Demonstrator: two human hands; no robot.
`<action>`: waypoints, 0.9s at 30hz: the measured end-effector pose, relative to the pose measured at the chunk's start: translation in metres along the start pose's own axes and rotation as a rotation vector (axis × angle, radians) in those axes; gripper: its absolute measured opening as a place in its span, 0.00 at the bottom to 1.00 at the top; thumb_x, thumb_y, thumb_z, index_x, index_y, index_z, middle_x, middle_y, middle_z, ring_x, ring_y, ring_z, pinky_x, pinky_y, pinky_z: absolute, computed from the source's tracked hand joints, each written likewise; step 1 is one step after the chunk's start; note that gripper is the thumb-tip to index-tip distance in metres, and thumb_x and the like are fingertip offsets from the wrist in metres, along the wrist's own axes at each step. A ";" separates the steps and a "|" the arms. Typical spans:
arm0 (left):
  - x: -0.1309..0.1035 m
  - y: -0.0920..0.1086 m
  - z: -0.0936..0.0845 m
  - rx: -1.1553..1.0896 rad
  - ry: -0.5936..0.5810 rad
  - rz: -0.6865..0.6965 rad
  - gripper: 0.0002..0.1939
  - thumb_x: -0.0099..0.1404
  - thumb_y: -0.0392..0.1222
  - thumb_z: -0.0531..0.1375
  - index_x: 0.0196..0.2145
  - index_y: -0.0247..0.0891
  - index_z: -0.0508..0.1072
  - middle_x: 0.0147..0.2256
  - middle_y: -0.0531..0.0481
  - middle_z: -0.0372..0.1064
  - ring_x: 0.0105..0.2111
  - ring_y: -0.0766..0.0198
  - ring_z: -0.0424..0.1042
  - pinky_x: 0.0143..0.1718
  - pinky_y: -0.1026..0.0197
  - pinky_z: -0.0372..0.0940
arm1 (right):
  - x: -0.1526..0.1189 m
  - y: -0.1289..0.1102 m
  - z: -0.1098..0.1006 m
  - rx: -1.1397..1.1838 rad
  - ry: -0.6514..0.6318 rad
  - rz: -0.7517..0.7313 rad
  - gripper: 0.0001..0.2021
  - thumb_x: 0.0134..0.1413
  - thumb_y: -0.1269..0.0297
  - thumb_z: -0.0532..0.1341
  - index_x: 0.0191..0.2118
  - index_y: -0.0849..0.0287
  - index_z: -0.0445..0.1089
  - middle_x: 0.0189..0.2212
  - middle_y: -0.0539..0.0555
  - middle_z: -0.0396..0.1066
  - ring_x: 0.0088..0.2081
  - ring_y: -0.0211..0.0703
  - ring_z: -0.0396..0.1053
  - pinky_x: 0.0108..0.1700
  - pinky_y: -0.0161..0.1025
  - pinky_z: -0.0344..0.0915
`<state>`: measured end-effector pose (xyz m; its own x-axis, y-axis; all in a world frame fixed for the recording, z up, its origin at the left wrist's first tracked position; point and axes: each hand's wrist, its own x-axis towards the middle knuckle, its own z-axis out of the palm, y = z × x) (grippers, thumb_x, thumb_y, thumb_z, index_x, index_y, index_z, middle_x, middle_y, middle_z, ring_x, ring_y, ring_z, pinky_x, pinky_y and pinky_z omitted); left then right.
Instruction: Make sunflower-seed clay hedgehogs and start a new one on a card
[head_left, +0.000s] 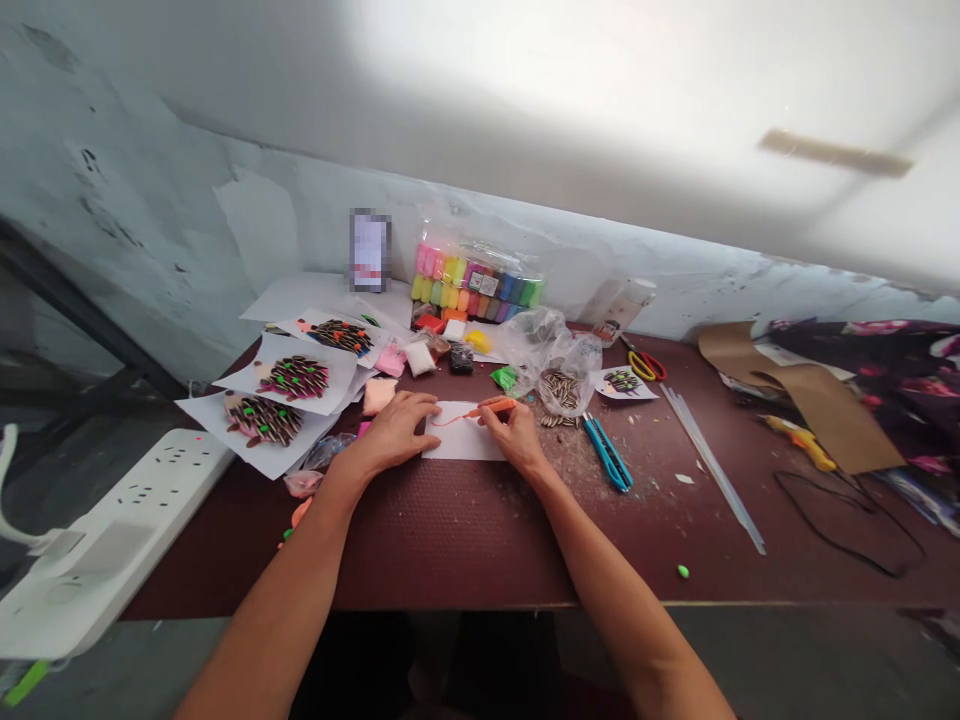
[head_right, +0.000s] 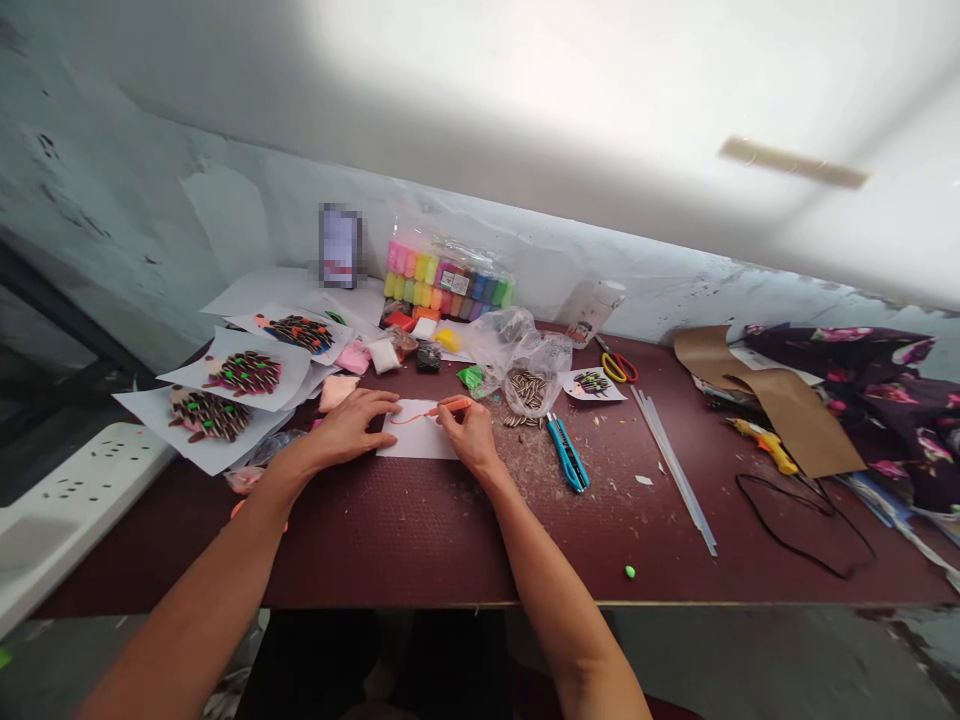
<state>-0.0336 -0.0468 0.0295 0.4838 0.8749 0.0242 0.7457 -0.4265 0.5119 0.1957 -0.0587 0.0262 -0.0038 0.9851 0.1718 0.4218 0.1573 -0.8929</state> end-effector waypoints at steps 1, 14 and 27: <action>0.000 0.000 0.000 0.000 0.000 0.003 0.24 0.59 0.46 0.63 0.53 0.40 0.75 0.61 0.44 0.68 0.60 0.47 0.63 0.64 0.44 0.57 | 0.000 0.000 0.000 -0.006 0.000 -0.002 0.10 0.54 0.61 0.62 0.32 0.60 0.79 0.25 0.54 0.77 0.25 0.40 0.71 0.29 0.34 0.64; 0.001 -0.002 0.002 -0.008 0.017 0.006 0.24 0.58 0.46 0.63 0.52 0.41 0.76 0.61 0.44 0.68 0.60 0.47 0.64 0.64 0.44 0.57 | 0.001 0.006 -0.003 -0.051 0.040 0.006 0.10 0.53 0.61 0.61 0.30 0.59 0.78 0.23 0.53 0.76 0.25 0.40 0.71 0.30 0.35 0.65; 0.001 -0.005 0.003 -0.019 0.016 0.020 0.23 0.58 0.46 0.62 0.52 0.42 0.76 0.60 0.44 0.68 0.60 0.47 0.63 0.64 0.44 0.57 | -0.001 0.007 -0.006 -0.024 0.049 0.020 0.10 0.53 0.59 0.61 0.30 0.59 0.77 0.23 0.52 0.76 0.24 0.40 0.70 0.28 0.35 0.63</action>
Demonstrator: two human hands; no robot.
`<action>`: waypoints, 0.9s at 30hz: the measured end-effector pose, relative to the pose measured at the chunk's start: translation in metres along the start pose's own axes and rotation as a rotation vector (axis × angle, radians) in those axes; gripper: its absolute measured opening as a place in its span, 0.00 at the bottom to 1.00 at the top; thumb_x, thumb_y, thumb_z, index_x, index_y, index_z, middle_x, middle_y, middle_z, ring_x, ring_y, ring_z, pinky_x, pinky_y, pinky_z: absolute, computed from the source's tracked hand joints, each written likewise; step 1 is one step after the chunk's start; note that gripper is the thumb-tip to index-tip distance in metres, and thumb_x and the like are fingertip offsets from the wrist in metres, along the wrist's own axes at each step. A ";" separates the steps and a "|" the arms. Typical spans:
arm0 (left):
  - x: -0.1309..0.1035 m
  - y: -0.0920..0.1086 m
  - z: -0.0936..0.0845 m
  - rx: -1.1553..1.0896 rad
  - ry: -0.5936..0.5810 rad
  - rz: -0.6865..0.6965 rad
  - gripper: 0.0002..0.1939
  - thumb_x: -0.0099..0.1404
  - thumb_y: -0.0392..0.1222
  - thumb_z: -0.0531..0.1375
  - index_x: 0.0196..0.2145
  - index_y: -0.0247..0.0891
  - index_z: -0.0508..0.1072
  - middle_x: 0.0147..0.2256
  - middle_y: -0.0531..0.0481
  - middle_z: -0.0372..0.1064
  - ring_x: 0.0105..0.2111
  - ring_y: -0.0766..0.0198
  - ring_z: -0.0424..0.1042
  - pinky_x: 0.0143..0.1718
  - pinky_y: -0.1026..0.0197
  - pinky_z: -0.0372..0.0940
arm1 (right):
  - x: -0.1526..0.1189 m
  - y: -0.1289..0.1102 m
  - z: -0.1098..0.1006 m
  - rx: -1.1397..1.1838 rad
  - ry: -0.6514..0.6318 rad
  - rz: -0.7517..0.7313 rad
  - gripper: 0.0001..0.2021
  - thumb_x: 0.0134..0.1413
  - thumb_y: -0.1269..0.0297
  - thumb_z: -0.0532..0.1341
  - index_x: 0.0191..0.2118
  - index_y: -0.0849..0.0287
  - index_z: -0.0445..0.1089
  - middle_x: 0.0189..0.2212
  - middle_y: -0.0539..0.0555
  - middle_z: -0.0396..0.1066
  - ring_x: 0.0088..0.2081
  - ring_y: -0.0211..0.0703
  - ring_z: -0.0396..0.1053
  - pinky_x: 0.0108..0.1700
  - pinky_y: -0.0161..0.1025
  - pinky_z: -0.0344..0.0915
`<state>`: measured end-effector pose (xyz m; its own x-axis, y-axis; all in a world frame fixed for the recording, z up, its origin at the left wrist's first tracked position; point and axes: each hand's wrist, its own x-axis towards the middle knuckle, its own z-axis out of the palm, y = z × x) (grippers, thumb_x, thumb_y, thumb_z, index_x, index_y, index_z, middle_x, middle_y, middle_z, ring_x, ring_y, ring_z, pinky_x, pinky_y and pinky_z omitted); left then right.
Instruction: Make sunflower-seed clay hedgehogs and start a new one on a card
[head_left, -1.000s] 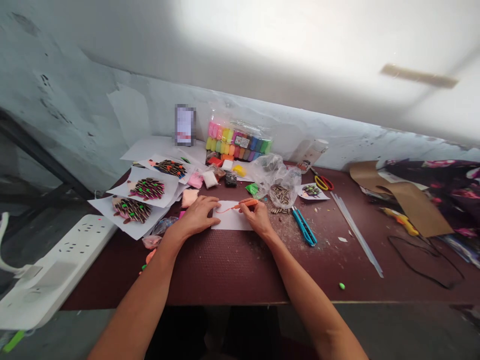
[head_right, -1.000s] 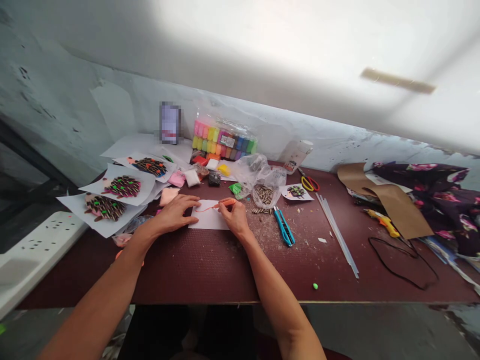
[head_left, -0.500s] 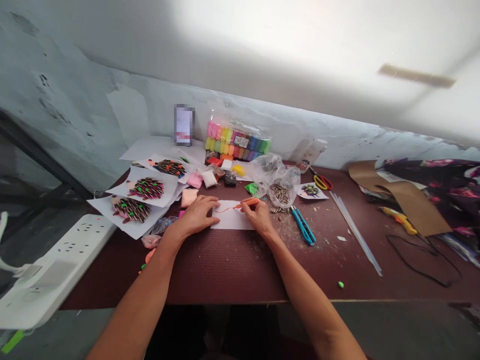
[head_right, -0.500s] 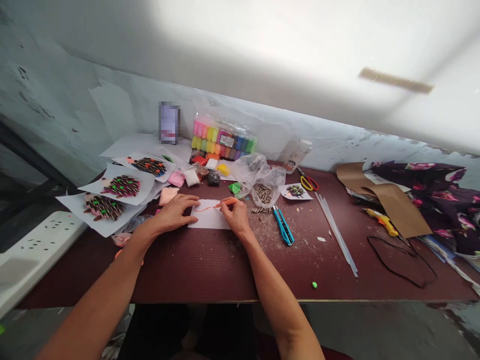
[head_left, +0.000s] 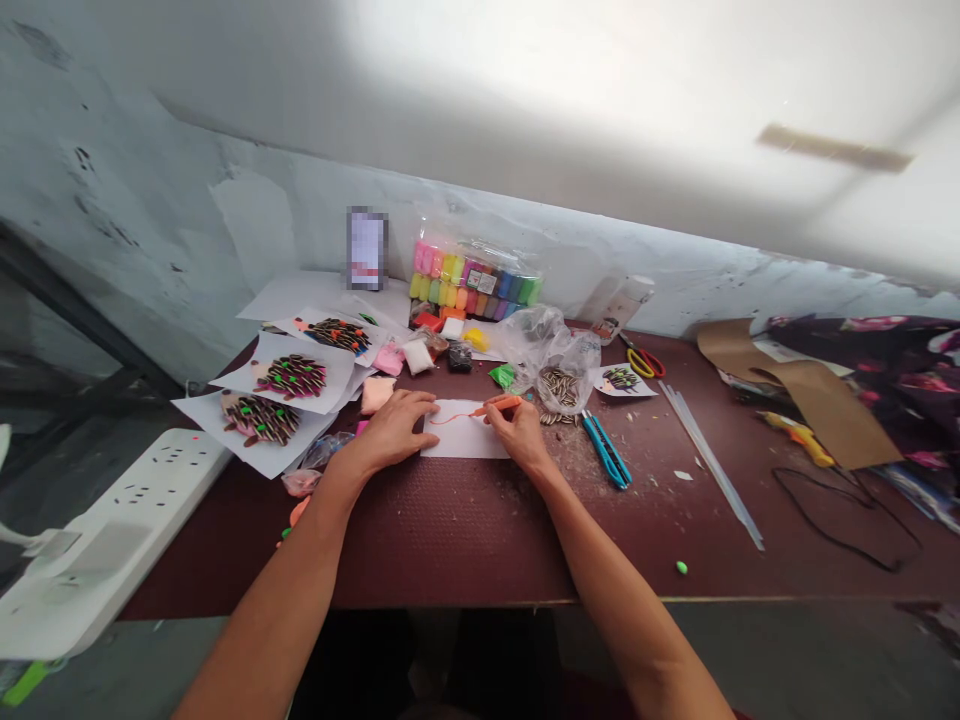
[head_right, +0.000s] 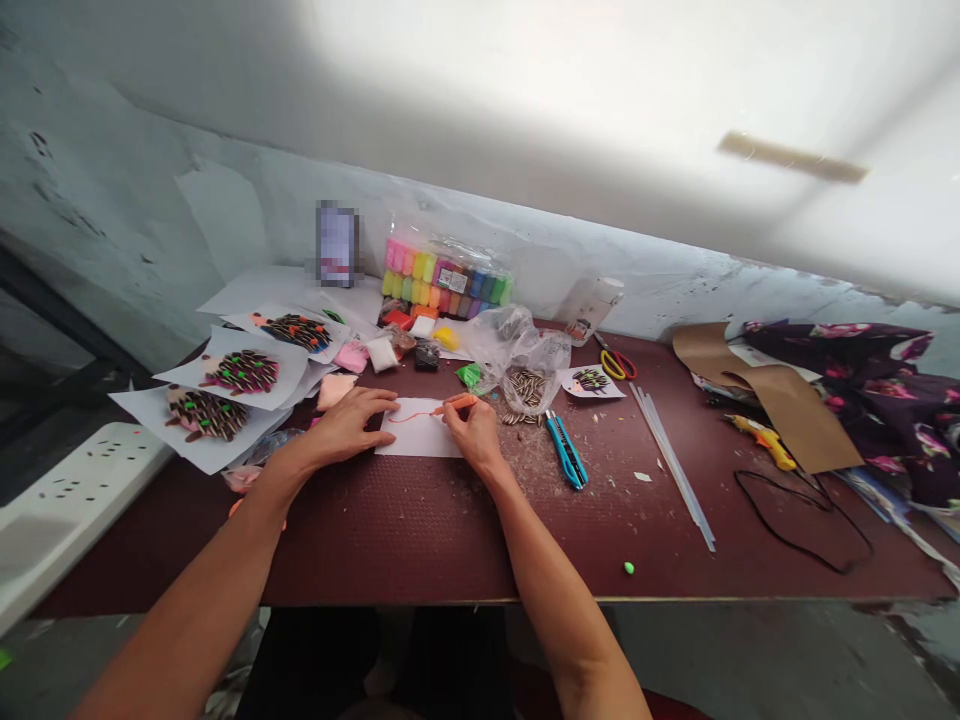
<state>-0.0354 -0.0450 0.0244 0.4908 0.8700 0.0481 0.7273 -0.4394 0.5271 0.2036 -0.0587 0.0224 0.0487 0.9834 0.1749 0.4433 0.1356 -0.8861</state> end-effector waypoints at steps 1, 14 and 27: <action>0.000 0.000 0.000 -0.003 0.003 0.001 0.23 0.58 0.47 0.62 0.52 0.42 0.76 0.60 0.44 0.68 0.60 0.47 0.63 0.64 0.44 0.57 | 0.000 0.001 0.000 0.008 -0.003 0.002 0.10 0.53 0.59 0.61 0.31 0.58 0.77 0.23 0.52 0.75 0.24 0.40 0.69 0.28 0.35 0.63; 0.000 0.003 -0.002 0.006 -0.008 -0.009 0.24 0.58 0.45 0.63 0.52 0.39 0.76 0.61 0.43 0.68 0.61 0.46 0.63 0.65 0.44 0.56 | -0.006 -0.001 0.001 0.050 0.017 0.004 0.09 0.54 0.62 0.61 0.31 0.59 0.78 0.25 0.53 0.77 0.25 0.41 0.71 0.30 0.35 0.64; -0.001 0.006 -0.005 0.018 -0.021 -0.008 0.24 0.59 0.45 0.62 0.53 0.39 0.76 0.60 0.43 0.68 0.60 0.47 0.64 0.64 0.45 0.58 | -0.010 -0.010 -0.001 0.015 -0.005 -0.134 0.11 0.57 0.61 0.61 0.33 0.58 0.81 0.32 0.54 0.80 0.29 0.40 0.72 0.33 0.34 0.66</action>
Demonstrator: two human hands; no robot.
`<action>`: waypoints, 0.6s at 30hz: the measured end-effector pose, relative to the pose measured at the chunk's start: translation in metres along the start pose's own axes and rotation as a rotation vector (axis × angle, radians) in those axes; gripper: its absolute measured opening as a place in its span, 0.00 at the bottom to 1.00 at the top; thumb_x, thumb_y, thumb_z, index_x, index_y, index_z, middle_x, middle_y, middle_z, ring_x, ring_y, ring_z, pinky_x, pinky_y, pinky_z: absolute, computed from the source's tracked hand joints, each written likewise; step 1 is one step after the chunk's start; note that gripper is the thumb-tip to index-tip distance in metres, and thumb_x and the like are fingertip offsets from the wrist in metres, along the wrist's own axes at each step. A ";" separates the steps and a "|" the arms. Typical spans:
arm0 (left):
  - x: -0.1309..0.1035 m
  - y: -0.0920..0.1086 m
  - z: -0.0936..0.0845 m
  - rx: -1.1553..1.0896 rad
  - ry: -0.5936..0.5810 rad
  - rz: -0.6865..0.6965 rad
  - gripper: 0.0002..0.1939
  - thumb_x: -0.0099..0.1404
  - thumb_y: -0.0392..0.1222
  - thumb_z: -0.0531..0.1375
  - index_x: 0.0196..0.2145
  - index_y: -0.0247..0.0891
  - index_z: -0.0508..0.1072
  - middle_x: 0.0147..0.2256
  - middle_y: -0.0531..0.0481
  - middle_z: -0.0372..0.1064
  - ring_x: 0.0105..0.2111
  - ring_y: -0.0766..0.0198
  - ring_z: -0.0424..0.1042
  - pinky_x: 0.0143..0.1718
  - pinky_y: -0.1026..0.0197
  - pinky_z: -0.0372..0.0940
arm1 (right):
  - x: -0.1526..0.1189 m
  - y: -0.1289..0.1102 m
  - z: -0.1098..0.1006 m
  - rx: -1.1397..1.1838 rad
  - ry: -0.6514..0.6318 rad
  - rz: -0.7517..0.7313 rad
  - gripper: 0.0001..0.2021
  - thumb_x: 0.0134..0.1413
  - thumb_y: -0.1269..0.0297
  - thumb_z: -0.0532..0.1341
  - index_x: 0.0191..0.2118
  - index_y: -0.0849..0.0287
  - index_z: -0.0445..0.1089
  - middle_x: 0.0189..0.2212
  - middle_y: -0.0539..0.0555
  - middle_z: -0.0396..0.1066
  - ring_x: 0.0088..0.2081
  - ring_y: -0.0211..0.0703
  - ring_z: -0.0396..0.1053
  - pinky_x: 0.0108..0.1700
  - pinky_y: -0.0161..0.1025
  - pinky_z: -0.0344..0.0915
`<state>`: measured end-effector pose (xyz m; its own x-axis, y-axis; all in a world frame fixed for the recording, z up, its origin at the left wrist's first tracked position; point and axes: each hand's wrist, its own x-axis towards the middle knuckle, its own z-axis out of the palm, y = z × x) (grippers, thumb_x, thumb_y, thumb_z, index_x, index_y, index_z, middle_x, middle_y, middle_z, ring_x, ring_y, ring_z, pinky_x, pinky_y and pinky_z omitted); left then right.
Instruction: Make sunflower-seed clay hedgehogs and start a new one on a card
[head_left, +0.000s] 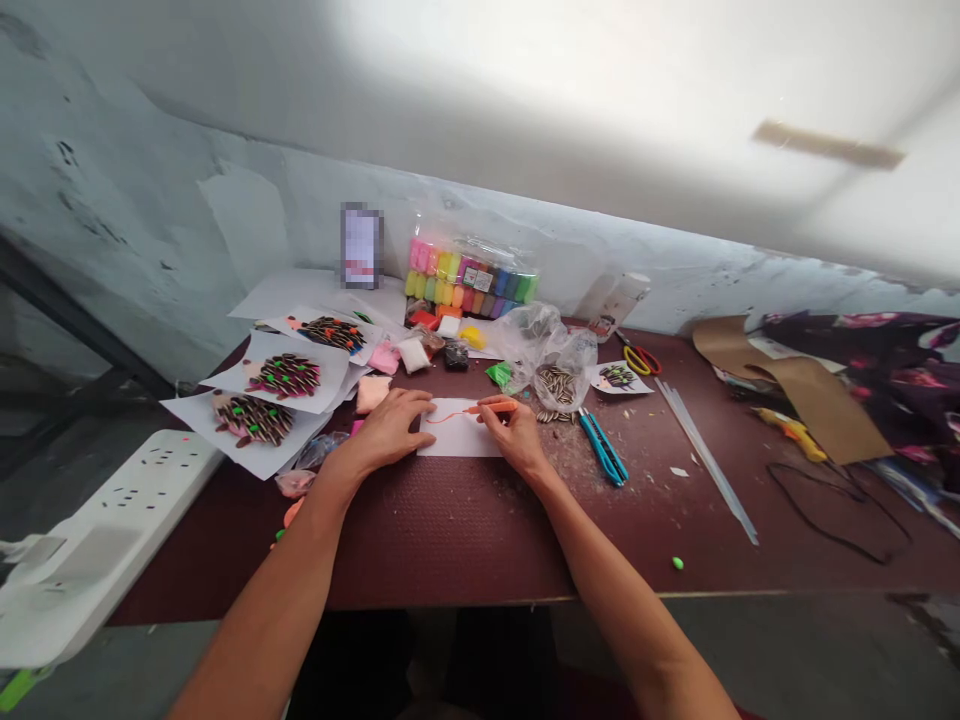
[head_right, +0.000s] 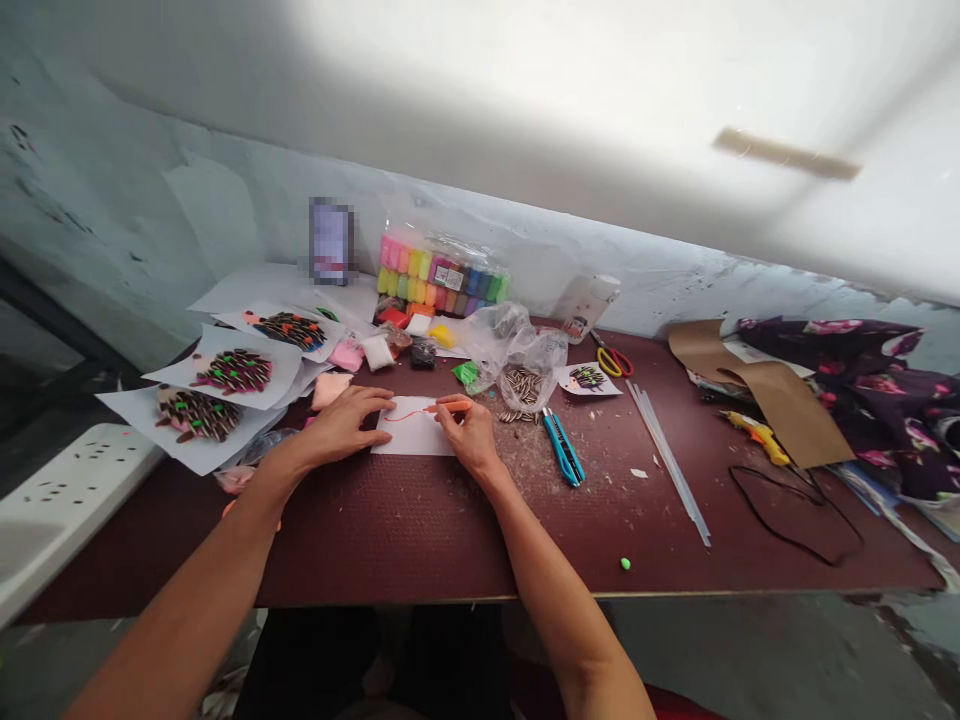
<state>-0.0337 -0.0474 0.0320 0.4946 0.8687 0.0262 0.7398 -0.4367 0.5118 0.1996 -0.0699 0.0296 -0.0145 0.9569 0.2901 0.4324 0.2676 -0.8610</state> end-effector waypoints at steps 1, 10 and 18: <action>0.000 0.000 0.000 0.001 0.003 0.001 0.24 0.59 0.45 0.62 0.52 0.39 0.76 0.60 0.44 0.68 0.60 0.47 0.64 0.64 0.45 0.58 | 0.000 0.000 0.000 -0.009 -0.011 -0.010 0.11 0.58 0.61 0.61 0.33 0.57 0.82 0.33 0.54 0.80 0.29 0.40 0.73 0.33 0.35 0.66; 0.000 -0.001 0.001 -0.004 0.006 -0.001 0.24 0.58 0.45 0.62 0.52 0.39 0.76 0.60 0.43 0.68 0.60 0.47 0.64 0.63 0.45 0.58 | 0.000 0.000 0.004 -0.067 -0.082 -0.068 0.10 0.60 0.63 0.61 0.34 0.56 0.82 0.37 0.55 0.81 0.37 0.43 0.77 0.41 0.36 0.69; 0.000 -0.001 0.002 -0.007 0.010 -0.003 0.24 0.58 0.44 0.63 0.53 0.38 0.76 0.60 0.43 0.68 0.60 0.47 0.64 0.63 0.46 0.58 | 0.001 0.002 0.006 -0.060 -0.070 -0.057 0.10 0.58 0.64 0.62 0.33 0.57 0.81 0.35 0.55 0.81 0.33 0.42 0.76 0.38 0.36 0.68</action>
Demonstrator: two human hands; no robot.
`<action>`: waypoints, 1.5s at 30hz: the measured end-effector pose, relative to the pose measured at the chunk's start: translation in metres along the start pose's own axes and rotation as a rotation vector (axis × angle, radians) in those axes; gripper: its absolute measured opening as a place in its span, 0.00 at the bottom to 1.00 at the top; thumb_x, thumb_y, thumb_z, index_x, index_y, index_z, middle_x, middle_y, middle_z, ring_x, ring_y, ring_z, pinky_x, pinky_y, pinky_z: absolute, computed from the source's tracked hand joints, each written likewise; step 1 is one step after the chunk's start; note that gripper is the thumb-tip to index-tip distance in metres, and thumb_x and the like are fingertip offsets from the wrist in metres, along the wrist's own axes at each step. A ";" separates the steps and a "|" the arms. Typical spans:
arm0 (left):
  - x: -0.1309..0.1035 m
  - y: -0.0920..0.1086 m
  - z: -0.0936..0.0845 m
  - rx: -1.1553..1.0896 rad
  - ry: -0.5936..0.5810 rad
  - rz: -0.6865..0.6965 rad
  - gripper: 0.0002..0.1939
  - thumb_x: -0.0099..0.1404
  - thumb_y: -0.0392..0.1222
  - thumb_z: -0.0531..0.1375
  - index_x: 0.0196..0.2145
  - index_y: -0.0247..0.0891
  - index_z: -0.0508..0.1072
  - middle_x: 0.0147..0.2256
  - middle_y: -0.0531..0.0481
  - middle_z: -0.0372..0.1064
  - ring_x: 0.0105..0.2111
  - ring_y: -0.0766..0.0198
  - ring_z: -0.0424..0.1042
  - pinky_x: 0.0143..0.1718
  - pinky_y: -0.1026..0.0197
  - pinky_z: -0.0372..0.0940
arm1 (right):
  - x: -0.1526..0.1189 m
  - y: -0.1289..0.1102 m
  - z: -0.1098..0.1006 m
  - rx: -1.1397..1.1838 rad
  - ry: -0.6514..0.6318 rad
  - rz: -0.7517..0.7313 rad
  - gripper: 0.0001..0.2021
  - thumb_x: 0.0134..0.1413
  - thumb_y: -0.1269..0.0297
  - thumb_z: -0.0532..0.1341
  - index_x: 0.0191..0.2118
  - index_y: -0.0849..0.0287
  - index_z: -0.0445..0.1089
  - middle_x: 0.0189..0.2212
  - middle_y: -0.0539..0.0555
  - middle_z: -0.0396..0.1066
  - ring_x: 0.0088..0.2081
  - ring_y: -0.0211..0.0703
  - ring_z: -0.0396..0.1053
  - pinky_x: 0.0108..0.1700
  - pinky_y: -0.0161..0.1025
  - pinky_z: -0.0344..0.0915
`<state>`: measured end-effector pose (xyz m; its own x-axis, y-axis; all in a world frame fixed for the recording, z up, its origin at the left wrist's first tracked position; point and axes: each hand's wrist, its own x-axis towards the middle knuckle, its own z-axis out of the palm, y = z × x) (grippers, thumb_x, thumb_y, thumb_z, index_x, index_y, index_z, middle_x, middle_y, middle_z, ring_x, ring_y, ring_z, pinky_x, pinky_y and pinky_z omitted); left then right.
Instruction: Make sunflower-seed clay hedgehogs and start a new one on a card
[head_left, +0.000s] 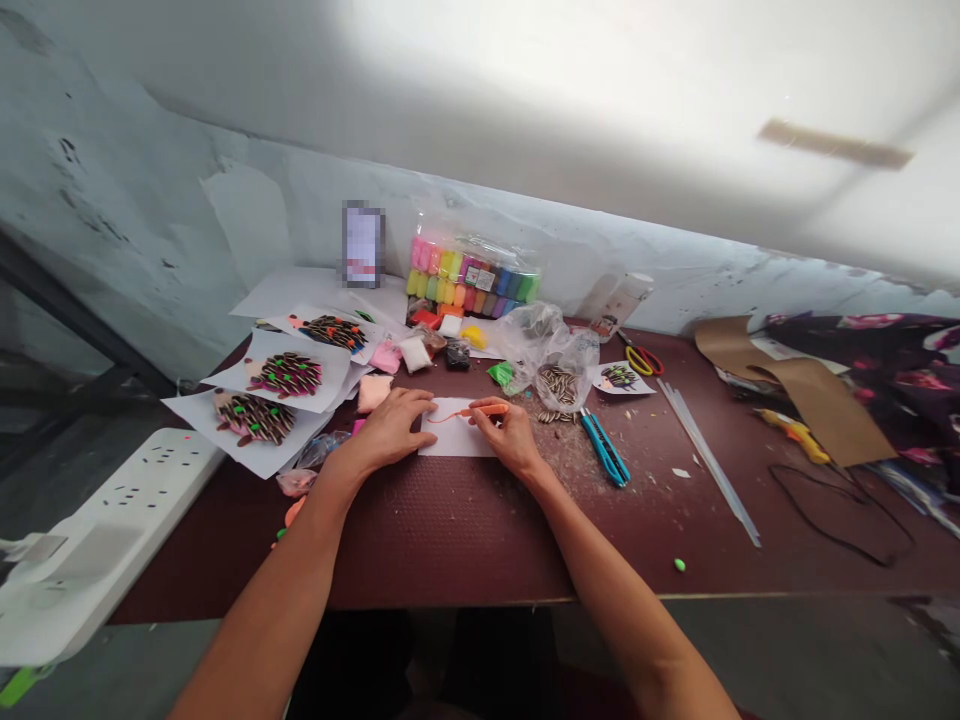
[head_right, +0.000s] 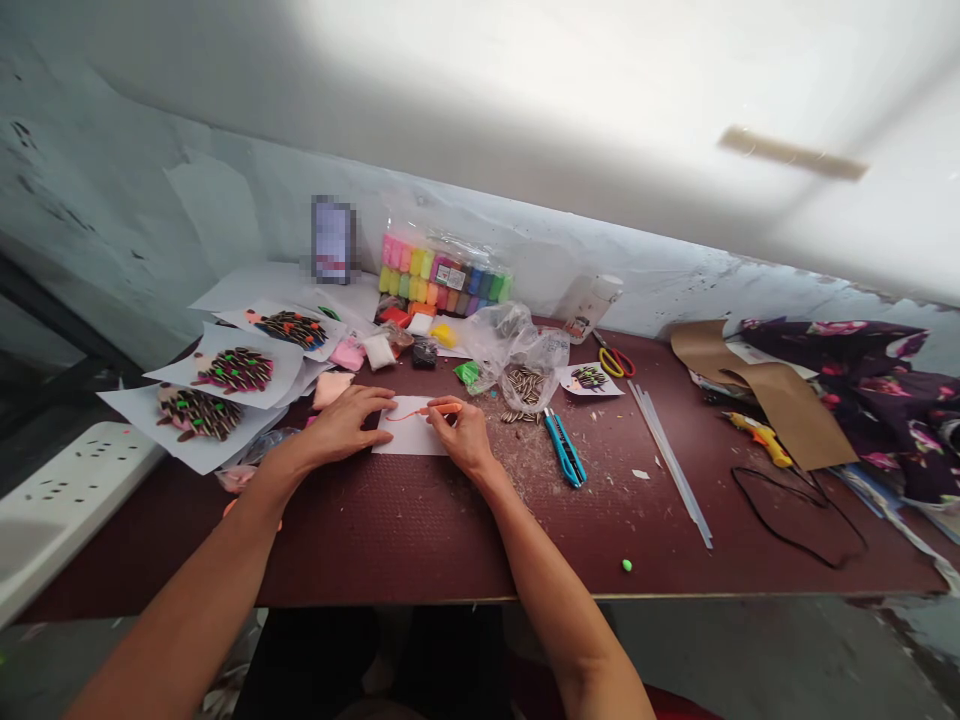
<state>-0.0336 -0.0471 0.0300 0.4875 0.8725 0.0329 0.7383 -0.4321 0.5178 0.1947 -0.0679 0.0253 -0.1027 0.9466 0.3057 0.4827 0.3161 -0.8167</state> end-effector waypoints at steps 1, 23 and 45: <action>0.000 0.000 0.000 0.000 0.000 0.000 0.24 0.58 0.44 0.63 0.53 0.38 0.76 0.60 0.43 0.68 0.60 0.47 0.64 0.63 0.46 0.58 | 0.000 0.000 0.000 0.002 0.003 0.004 0.10 0.58 0.64 0.62 0.33 0.57 0.81 0.34 0.55 0.81 0.32 0.42 0.75 0.36 0.36 0.68; 0.000 -0.001 0.000 0.011 0.000 0.007 0.24 0.58 0.46 0.62 0.53 0.39 0.76 0.60 0.43 0.68 0.60 0.47 0.64 0.63 0.45 0.58 | -0.002 -0.003 -0.004 0.015 0.014 -0.004 0.11 0.59 0.63 0.61 0.30 0.57 0.80 0.36 0.55 0.81 0.35 0.43 0.77 0.39 0.36 0.69; 0.000 0.000 0.000 -0.004 -0.001 -0.001 0.23 0.59 0.44 0.63 0.52 0.39 0.76 0.60 0.42 0.68 0.60 0.47 0.64 0.64 0.45 0.58 | -0.002 -0.002 -0.005 -0.005 0.014 0.003 0.10 0.59 0.63 0.61 0.33 0.57 0.81 0.36 0.55 0.81 0.35 0.43 0.77 0.39 0.37 0.69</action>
<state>-0.0337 -0.0474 0.0303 0.4874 0.8726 0.0317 0.7371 -0.4306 0.5209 0.1979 -0.0712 0.0285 -0.0891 0.9465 0.3100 0.4870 0.3129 -0.8154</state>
